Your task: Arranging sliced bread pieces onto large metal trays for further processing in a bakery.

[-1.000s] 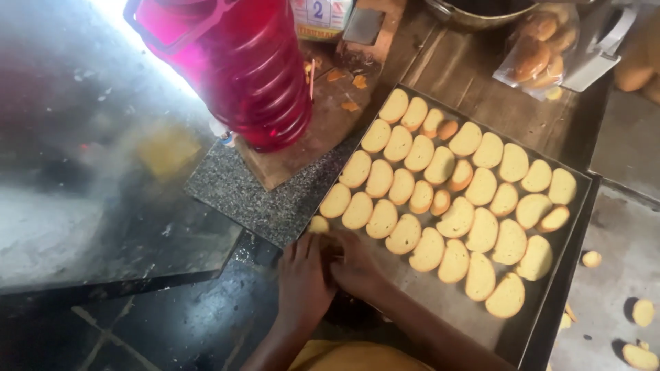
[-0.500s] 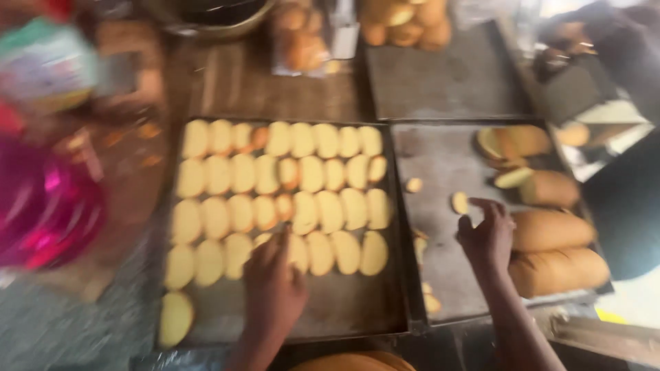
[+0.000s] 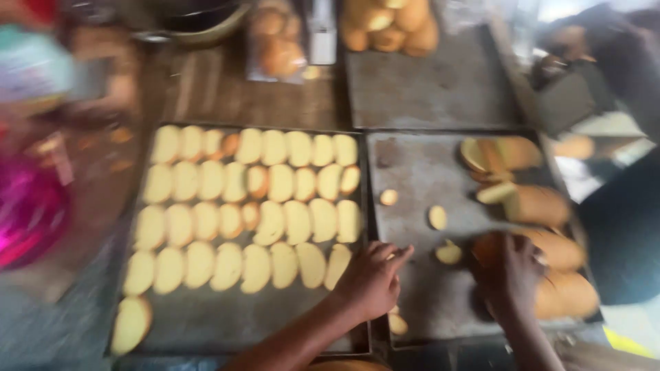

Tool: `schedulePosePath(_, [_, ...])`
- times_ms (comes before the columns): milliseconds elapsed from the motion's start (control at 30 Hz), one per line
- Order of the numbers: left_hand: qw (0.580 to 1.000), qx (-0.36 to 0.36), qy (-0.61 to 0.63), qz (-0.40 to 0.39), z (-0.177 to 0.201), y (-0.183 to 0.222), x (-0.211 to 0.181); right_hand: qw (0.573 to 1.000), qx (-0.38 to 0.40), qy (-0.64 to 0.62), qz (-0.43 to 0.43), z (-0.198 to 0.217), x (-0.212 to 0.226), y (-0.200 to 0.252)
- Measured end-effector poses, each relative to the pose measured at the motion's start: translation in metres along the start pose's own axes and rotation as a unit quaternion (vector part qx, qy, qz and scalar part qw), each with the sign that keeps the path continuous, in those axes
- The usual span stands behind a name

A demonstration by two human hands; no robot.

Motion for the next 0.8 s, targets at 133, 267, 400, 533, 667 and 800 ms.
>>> schedulePosePath(133, [0.996, -0.044, -0.008, 0.074, 0.040, 0.029, 0.022, 0.998, -0.020, -0.062, 0.017, 0.002, 0.027, -0.016])
schedulePosePath(267, [0.969, -0.141, 0.071, 0.188, 0.077, 0.085, 0.050, 0.806, 0.064, -0.582, -0.086, -0.010, 0.093, -0.013])
schedulePosePath(400, [0.843, -0.265, 0.254, 0.393, 0.096, 0.160, 0.101, 0.571, 0.435, -0.668, -0.196, -0.028, 0.246, 0.055])
schedulePosePath(533, [0.784, -0.392, 0.221, 0.428, 0.148, 0.214, 0.121, 0.443, 0.587, -0.663, -0.141, 0.038, 0.369, 0.110])
schedulePosePath(667, [0.794, -0.384, 0.085, 0.464, 0.190, 0.250, 0.137, 0.529, 0.590, -0.593, -0.142, 0.044, 0.418, 0.141])
schedulePosePath(800, [0.761, -0.327, -0.041, 0.559, 0.273, 0.260, 0.105, 0.657, 0.495, -0.561, -0.093, -0.018, 0.431, 0.165])
Point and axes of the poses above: each hand's wrist, its own y-axis away from the middle knuckle, its own z-axis out of the back of the hand, x = y × z, the point moved 7 cm from there along -y, towards the middle knuckle, and after that the axes turned 13 degrees about -x, right-handed, at the moved point
